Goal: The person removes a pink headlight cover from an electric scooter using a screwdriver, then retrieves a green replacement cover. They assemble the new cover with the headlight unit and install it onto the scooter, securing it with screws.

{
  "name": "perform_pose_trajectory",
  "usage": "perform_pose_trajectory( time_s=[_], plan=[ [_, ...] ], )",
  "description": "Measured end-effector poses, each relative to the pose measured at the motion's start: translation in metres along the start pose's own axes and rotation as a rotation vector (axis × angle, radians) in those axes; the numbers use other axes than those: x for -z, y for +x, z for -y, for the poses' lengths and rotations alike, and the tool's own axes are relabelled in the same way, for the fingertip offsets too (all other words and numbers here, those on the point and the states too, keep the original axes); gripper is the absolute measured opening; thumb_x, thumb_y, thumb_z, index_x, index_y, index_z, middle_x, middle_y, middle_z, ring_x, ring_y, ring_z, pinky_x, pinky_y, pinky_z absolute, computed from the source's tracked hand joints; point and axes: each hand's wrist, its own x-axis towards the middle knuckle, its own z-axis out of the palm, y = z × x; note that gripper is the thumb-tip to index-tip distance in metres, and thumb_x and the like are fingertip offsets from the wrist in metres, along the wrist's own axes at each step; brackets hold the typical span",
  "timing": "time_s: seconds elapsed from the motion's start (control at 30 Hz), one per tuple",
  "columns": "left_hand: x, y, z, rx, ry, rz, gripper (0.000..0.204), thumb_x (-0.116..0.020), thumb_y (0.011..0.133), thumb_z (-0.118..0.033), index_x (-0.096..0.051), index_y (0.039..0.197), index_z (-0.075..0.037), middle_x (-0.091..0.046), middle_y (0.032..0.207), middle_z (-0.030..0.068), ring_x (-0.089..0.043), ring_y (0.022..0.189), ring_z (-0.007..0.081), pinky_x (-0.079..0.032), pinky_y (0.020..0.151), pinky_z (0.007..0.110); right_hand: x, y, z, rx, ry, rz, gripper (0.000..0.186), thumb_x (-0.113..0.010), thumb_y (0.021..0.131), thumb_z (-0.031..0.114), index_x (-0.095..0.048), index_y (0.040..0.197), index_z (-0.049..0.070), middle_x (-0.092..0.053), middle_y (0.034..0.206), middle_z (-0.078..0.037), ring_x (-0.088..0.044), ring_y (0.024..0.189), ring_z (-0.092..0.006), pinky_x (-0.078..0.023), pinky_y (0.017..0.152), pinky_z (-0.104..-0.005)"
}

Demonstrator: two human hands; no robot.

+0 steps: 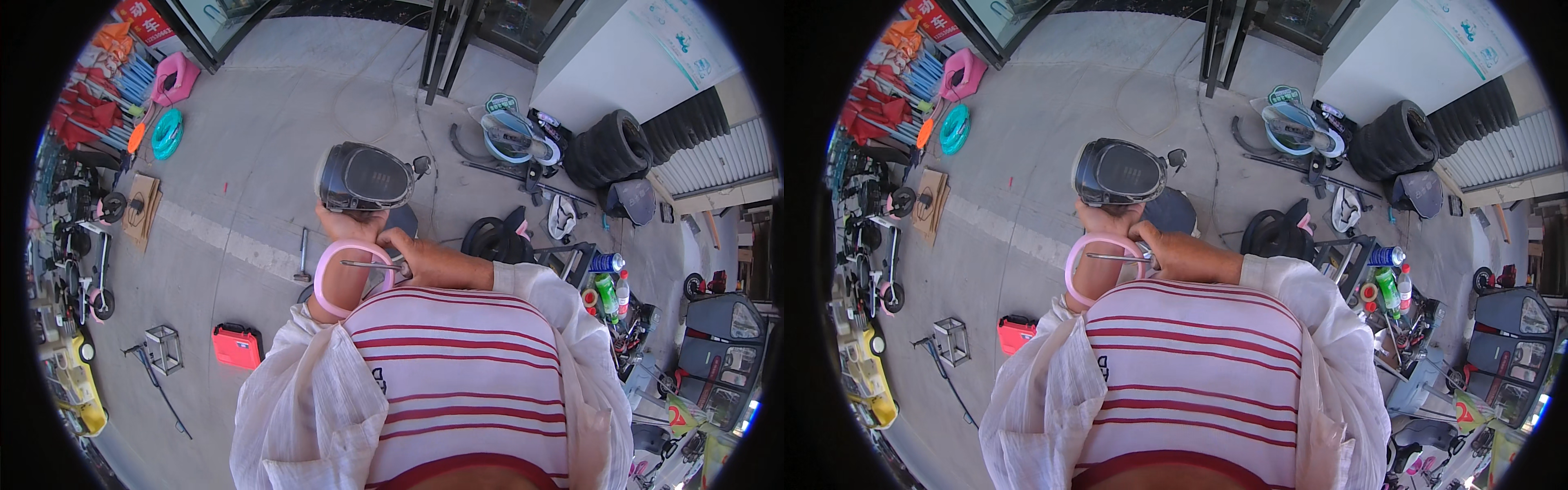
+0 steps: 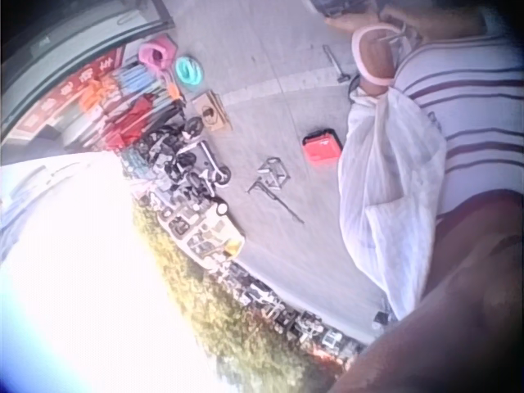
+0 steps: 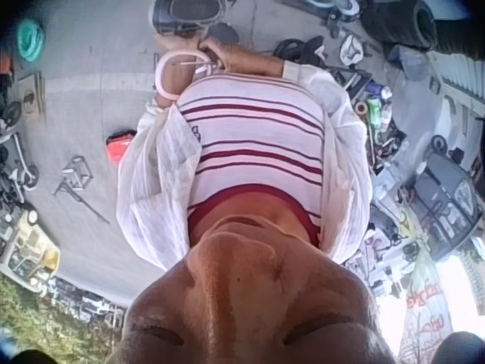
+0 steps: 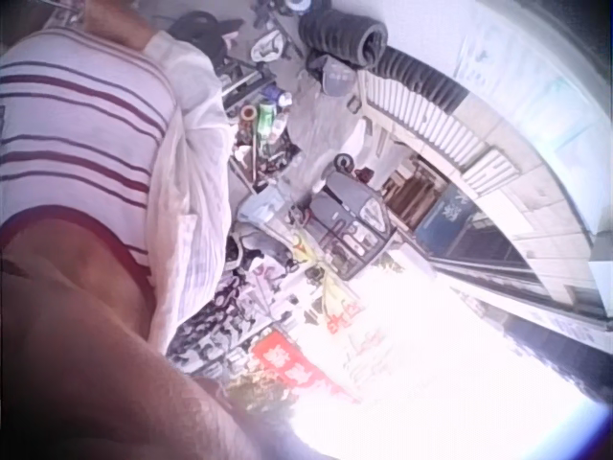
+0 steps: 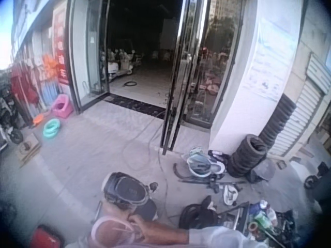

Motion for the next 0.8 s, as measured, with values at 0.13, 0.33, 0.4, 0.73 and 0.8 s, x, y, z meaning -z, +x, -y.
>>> perform_pose_trajectory(
  time_s=[0.13,0.33,0.4,0.73,0.8],
  plan=[
    [-0.006,-0.004,-0.006,-0.036,-0.073,0.023,0.051,-0.044,0.085,-0.045,-0.062,0.117,-0.010,-0.060,0.123,0.0125,-0.057,0.112,0.0325,-0.048,0.092,0.055,-0.006,0.004,0.006,-0.002,-0.130,-0.073,0.061,-0.074,0.082,0.031,-0.040,0.126,0.007,-0.061,0.115,-0.025,-0.064,0.098,-0.0424,-0.051,0.078,-0.0439],
    [-0.008,-0.006,-0.016,0.041,-0.038,0.117,0.055,-0.042,0.087,-0.049,-0.061,0.120,-0.010,-0.062,0.120,0.0118,-0.059,0.111,0.0313,-0.048,0.093,0.053,-0.006,0.007,0.020,0.060,0.007,-0.134,0.053,-0.076,0.080,0.022,-0.047,0.122,0.007,-0.062,0.114,-0.018,-0.062,0.104,-0.0367,-0.050,0.084,-0.0390],
    [-0.013,-0.007,-0.017,0.009,0.008,0.134,0.059,-0.040,0.089,-0.054,-0.060,0.121,-0.009,-0.062,0.121,0.0117,-0.060,0.110,0.0314,-0.049,0.093,0.051,-0.007,0.009,0.022,0.040,0.112,-0.166,0.051,-0.075,0.080,0.018,-0.049,0.122,0.007,-0.062,0.113,-0.017,-0.062,0.107,-0.0332,-0.049,0.087,-0.0371],
    [-0.003,-0.009,-0.045,-0.130,0.409,0.476,0.075,-0.031,0.098,-0.063,-0.048,0.133,0.001,-0.055,0.131,0.0208,-0.056,0.120,0.0317,-0.047,0.101,0.045,0.037,-0.001,0.025,0.005,0.385,-0.729,0.038,-0.065,0.086,0.001,-0.051,0.122,0.003,-0.062,0.106,-0.005,-0.053,0.061,-0.0032,-0.044,0.052,-0.0204],
    [-0.002,-0.011,-0.041,-0.200,0.468,0.568,0.074,-0.028,0.099,-0.063,-0.046,0.136,-0.001,-0.054,0.133,0.0194,-0.055,0.121,0.0310,-0.045,0.103,0.044,0.039,0.000,0.031,0.010,0.393,-0.739,0.039,-0.067,0.087,0.002,-0.050,0.122,0.003,-0.062,0.103,-0.005,-0.053,0.062,-0.0037,-0.045,0.054,-0.0204]
  ],
)
